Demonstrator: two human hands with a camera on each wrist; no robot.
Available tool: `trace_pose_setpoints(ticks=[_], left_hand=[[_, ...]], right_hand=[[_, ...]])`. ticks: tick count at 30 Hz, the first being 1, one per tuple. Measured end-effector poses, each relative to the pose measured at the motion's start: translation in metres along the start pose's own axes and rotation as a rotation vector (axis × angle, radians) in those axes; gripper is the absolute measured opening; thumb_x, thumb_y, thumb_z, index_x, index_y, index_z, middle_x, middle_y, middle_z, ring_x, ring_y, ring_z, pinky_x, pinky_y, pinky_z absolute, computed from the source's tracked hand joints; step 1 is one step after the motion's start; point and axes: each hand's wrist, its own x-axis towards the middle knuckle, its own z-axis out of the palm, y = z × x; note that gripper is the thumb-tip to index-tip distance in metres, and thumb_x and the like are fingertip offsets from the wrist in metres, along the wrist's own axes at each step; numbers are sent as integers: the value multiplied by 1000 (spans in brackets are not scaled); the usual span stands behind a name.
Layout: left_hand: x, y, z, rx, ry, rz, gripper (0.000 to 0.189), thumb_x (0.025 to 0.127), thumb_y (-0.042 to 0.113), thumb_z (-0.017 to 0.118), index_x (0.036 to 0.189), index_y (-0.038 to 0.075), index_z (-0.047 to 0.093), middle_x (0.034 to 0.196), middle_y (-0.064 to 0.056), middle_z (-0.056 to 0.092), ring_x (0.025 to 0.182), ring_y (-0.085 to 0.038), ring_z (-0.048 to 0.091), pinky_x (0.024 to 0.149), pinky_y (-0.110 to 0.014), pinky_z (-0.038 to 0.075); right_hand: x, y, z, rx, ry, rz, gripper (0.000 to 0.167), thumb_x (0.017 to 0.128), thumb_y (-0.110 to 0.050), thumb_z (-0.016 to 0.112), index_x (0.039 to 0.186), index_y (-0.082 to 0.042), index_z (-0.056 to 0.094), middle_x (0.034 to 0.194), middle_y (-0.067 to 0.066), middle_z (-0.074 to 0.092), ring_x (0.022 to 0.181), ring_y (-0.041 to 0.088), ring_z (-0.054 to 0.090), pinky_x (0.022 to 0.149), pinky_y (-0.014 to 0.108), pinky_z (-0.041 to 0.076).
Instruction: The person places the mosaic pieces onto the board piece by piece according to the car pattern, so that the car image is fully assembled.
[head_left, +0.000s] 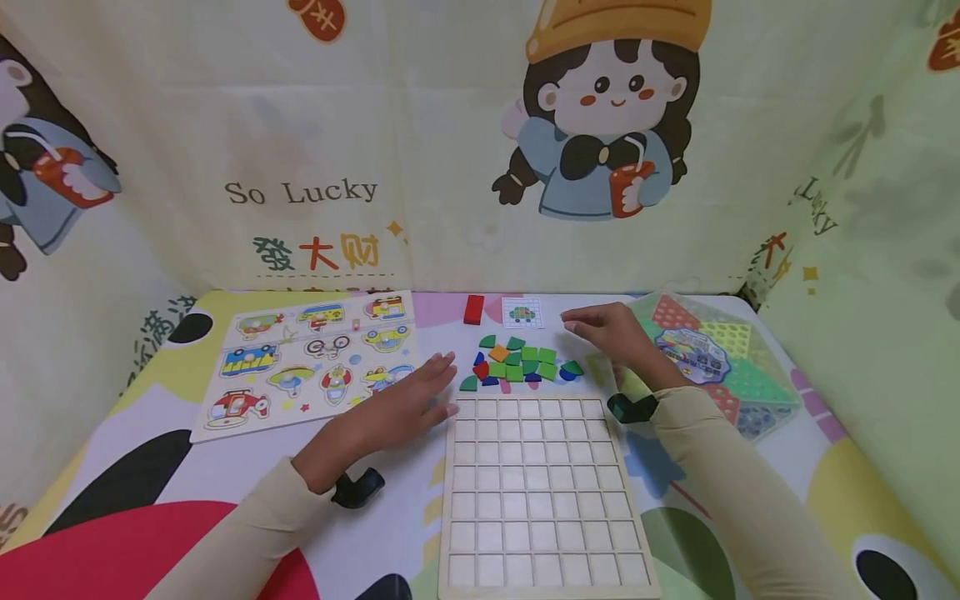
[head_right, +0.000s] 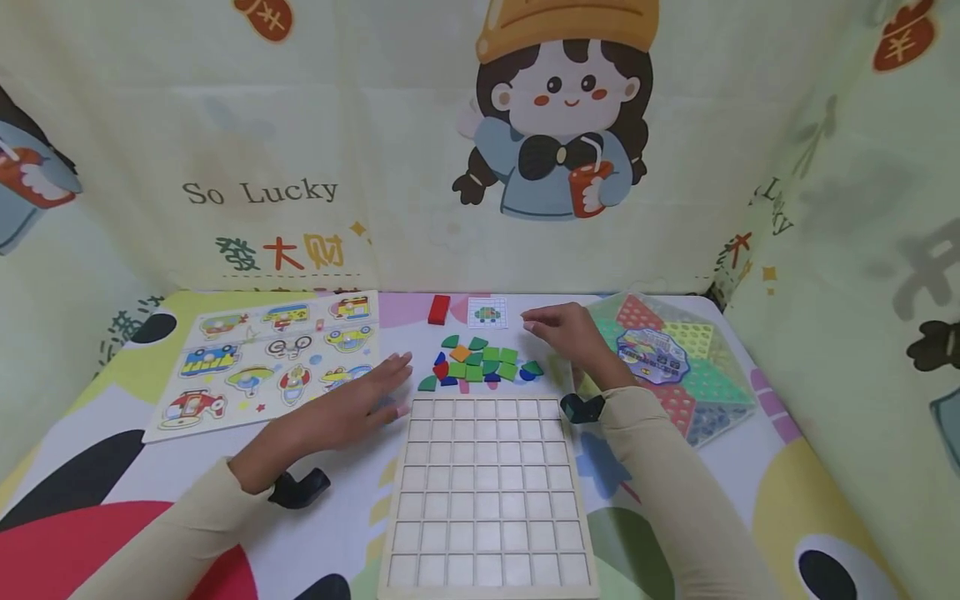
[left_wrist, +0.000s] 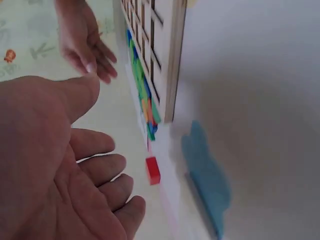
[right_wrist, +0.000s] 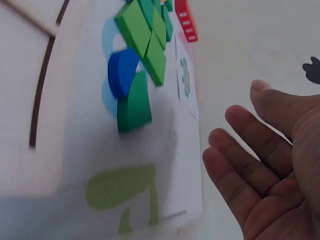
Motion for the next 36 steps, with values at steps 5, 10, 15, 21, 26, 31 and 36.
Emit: trace_pose_setpoints(ticks=[5, 10, 15, 21, 26, 31, 36], left_hand=[[-8, 4, 14, 17, -42, 39, 76, 94, 47, 61, 153, 10, 30, 162, 1, 15, 147, -19, 8, 111, -39, 30], [-16, 10, 19, -57, -122, 69, 91, 87, 57, 64, 155, 10, 25, 162, 0, 12, 147, -19, 8, 113, -41, 27], [-18, 10, 21, -70, -170, 79, 105, 79, 62, 69, 156, 10, 19, 163, 0, 8, 148, -20, 4, 113, -43, 25], [-19, 7, 23, -13, -229, 118, 121, 70, 68, 74, 156, 7, 14, 163, -4, 0, 147, -22, -5, 116, -46, 13], [-20, 7, 23, 27, -249, 148, 126, 68, 69, 74, 156, 7, 9, 163, -5, -4, 147, -22, -10, 117, -45, 6], [-18, 6, 24, 23, -247, 150, 126, 68, 70, 73, 157, 8, 9, 163, -4, -5, 147, -20, -10, 117, -44, 4], [-17, 5, 25, 24, -241, 154, 126, 68, 71, 73, 157, 8, 9, 163, -4, -5, 147, -20, -10, 117, -44, 3]], right_hand=[[4, -8, 12, 8, -11, -2, 27, 96, -12, 63, 120, 0, 68, 121, 15, 66, 114, 32, 60, 96, 47, 47], [8, -13, 25, 23, -26, 24, 25, 96, -9, 63, 118, -1, 70, 120, 15, 66, 111, 29, 60, 95, 44, 48], [12, -18, 38, 22, -38, 17, 22, 97, -8, 61, 115, -2, 71, 116, 13, 68, 106, 27, 62, 90, 42, 51], [19, -23, 47, 19, -50, 0, 22, 97, -10, 61, 114, -3, 72, 115, 12, 68, 104, 27, 62, 86, 39, 53], [22, -25, 52, 16, -60, 22, 22, 96, -9, 61, 115, -3, 72, 115, 12, 67, 102, 27, 60, 89, 40, 50], [24, -28, 61, 17, -79, 45, 22, 96, -11, 62, 114, -4, 72, 114, 12, 67, 101, 27, 58, 92, 40, 49], [26, -31, 66, 5, -90, 53, 22, 96, -11, 63, 115, -5, 72, 117, 12, 66, 105, 28, 56, 95, 41, 48]])
